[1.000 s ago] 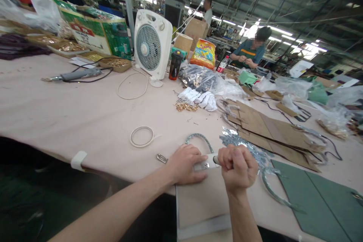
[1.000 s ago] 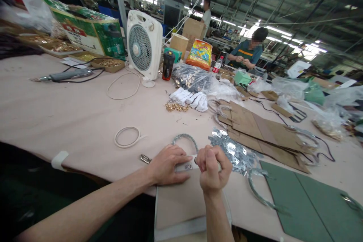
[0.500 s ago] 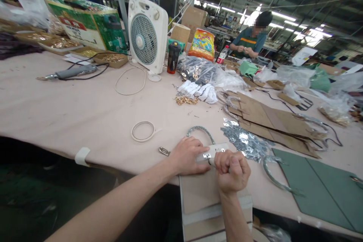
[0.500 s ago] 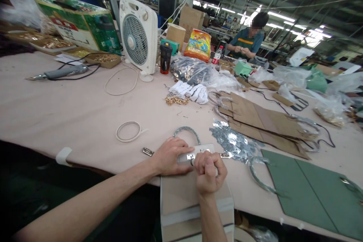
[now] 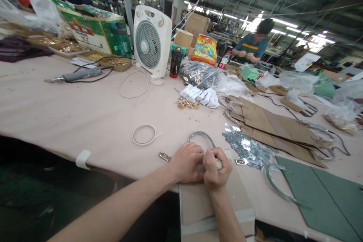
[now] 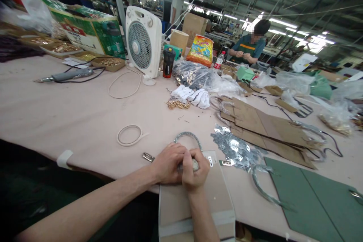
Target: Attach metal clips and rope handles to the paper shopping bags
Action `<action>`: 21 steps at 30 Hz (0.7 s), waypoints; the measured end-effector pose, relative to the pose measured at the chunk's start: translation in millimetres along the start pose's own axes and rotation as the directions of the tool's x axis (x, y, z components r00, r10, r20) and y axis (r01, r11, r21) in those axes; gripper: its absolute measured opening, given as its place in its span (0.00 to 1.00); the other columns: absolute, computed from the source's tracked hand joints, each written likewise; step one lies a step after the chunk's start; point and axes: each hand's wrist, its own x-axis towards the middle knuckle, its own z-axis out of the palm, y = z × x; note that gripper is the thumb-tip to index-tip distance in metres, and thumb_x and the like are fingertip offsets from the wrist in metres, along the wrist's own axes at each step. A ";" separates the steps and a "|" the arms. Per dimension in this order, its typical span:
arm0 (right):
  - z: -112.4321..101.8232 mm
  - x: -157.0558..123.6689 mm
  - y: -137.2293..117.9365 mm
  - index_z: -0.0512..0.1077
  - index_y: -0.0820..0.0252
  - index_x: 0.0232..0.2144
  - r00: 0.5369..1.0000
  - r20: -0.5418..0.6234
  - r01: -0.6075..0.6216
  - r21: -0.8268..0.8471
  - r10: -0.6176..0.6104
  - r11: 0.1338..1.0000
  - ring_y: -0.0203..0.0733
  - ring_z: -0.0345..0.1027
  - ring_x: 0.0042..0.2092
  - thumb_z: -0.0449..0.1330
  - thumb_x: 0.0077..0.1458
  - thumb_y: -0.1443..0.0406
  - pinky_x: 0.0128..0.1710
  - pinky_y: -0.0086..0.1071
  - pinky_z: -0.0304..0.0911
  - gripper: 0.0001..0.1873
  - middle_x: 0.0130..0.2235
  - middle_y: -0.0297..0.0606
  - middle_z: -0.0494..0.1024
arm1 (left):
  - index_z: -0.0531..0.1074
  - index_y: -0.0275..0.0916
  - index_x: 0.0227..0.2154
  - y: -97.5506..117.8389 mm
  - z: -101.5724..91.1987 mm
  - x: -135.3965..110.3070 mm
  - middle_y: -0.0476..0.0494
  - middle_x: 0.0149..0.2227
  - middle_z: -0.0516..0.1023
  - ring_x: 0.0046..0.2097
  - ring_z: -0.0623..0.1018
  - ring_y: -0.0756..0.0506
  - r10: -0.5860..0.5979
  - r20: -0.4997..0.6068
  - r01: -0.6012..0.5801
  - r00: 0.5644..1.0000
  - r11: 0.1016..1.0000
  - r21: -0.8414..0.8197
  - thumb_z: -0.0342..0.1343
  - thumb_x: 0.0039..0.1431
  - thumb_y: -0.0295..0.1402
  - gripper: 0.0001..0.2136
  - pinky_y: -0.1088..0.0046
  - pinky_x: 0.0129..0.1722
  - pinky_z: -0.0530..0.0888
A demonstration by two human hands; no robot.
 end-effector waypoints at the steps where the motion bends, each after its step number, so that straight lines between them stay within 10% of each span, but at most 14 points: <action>1: 1.1 1.9 -0.9 0.69 0.58 0.25 1.000 0.017 -0.011 -0.060 0.012 0.998 0.36 0.63 0.24 0.59 0.65 0.63 0.26 0.31 0.60 0.14 0.23 0.30 0.68 | 0.75 0.42 0.37 0.5 -0.6 0.2 0.45 0.39 0.80 0.45 0.76 0.41 -0.012 -0.001 0.012 1.000 1.000 0.007 0.65 0.53 0.40 0.11 0.64 0.46 0.68; 9: -7.7 31.3 -9.9 0.59 0.56 0.21 0.975 -0.099 -0.141 0.426 0.201 0.894 0.29 0.49 0.17 0.59 0.67 0.60 0.16 0.25 0.46 0.22 0.18 0.22 0.56 | 0.78 0.48 0.46 -0.2 -5.0 0.3 0.47 0.42 0.79 0.47 0.76 0.40 0.001 0.019 -0.001 1.000 1.000 0.000 0.67 0.50 0.56 0.24 0.63 0.48 0.68; 14: -1.0 40.2 0.9 0.62 0.57 0.21 0.966 0.127 -0.251 0.274 0.223 0.928 0.30 0.52 0.19 0.61 0.66 0.57 0.18 0.27 0.48 0.23 0.19 0.25 0.60 | 0.79 0.46 0.42 -0.6 -4.5 1.9 0.45 0.42 0.80 0.46 0.77 0.39 -0.026 0.027 0.026 0.999 1.000 0.004 0.67 0.51 0.54 0.22 0.63 0.47 0.70; 21: -5.5 17.7 7.4 0.65 0.57 0.21 0.978 0.135 -0.180 0.158 0.160 0.971 0.33 0.55 0.23 0.60 0.66 0.57 0.21 0.29 0.52 0.22 0.20 0.27 0.63 | 0.78 0.44 0.36 0.4 -1.3 2.4 0.45 0.38 0.80 0.45 0.76 0.40 -0.012 -0.007 0.012 1.000 1.000 0.028 0.67 0.51 0.49 0.16 0.64 0.45 0.69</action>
